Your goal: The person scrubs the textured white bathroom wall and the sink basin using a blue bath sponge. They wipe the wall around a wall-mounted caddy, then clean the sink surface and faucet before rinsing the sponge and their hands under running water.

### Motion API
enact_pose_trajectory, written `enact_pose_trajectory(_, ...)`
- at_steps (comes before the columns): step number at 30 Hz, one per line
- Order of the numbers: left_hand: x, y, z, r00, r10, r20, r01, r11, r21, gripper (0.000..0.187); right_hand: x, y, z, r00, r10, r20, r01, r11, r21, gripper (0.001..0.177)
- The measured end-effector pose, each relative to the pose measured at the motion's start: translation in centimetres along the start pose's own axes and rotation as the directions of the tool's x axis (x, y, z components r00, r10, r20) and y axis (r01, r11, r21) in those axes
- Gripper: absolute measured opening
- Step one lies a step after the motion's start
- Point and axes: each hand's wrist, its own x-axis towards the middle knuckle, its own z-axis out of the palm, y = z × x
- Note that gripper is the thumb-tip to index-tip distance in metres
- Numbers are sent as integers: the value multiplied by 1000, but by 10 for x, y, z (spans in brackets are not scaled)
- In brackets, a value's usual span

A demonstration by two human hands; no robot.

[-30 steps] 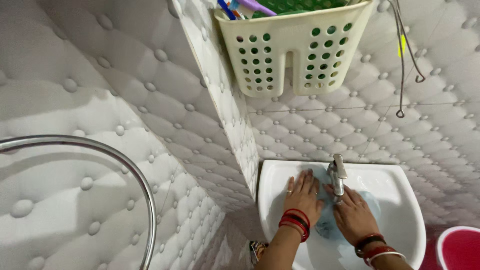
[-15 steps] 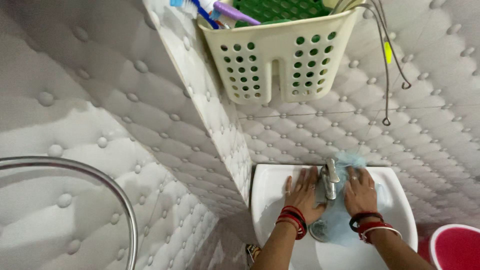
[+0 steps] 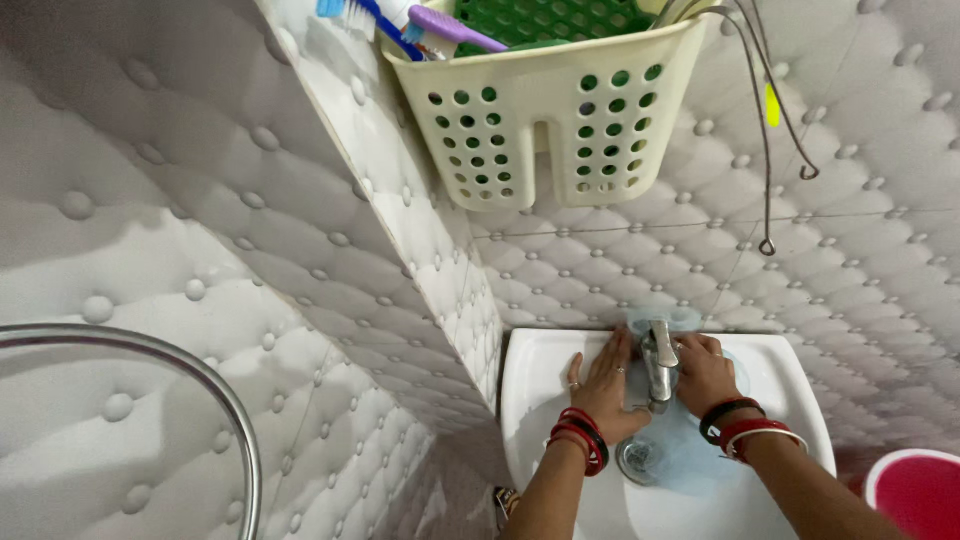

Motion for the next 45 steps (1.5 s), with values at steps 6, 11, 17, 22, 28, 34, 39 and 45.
enact_pose_trajectory(6,3,-4,3,998,24,64,-29,997,73,119,-23,-15,-29,1000,-6,18,10,972,-235,53)
enact_pose_trajectory(11,1,0,-3,993,16,120,-22,998,54,117,-63,-1,-46,925,269,-268,-309,943,-124,61)
enact_pose_trajectory(17,2,1,-7,991,8,131,-16,998,63,114,-52,-15,3,999,23,-28,-25,995,-97,88)
enact_pose_trajectory(22,3,-4,-2,996,40,86,-43,998,35,110,-45,17,-5,992,116,41,-83,877,-473,77)
enact_pose_trajectory(28,1,-3,-6,990,-17,140,11,999,40,113,-77,35,-22,927,266,-263,-352,858,-374,81)
enact_pose_trajectory(34,5,-4,-1,990,10,141,-18,998,59,115,-93,21,-6,908,349,-234,-412,846,-338,84)
enact_pose_trajectory(39,4,-3,0,991,3,136,-9,999,45,112,-45,24,-12,967,241,-81,-250,844,-475,62)
enact_pose_trajectory(45,4,-7,-3,991,19,133,-23,999,26,112,-55,19,-15,951,127,280,77,785,-615,55)
